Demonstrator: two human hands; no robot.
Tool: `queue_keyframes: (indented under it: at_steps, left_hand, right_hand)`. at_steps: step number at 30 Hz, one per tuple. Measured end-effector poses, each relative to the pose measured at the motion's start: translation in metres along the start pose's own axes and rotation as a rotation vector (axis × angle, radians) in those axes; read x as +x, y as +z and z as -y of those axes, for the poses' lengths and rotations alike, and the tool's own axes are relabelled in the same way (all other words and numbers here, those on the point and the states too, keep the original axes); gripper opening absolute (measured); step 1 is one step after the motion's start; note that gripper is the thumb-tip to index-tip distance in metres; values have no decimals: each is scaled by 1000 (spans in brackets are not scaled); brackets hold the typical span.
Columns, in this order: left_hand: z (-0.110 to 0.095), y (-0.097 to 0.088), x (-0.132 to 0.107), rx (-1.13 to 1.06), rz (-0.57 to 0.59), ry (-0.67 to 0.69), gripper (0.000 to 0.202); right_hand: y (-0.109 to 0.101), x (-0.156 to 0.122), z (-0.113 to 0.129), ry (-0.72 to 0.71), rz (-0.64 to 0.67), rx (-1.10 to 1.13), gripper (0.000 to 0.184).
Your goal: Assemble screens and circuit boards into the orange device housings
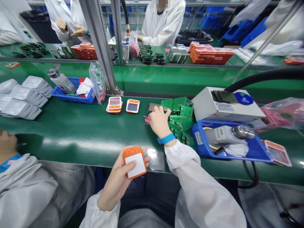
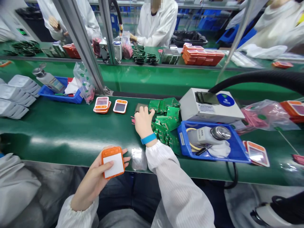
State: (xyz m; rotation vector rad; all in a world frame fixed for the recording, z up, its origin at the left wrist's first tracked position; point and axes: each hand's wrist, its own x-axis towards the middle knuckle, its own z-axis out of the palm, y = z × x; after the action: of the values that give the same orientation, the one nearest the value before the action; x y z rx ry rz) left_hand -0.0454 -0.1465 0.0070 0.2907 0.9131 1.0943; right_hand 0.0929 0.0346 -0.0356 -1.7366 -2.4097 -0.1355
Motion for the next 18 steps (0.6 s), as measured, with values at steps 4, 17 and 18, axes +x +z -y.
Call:
queue_keyframes:
  at_steps: [4,17,18]
  left_hand:
    - [4,-1,2,-15,14,4,34]
    - [9,7,1,-12,42,-23,33]
    - [9,7,0,-16,39,-26,33]
  right_hand:
    - [1,-2,2,-12,20,-18,26]
    - [3,-7,12,-13,-9,-42,19]
    - [3,-8,13,-14,-16,-36,18]
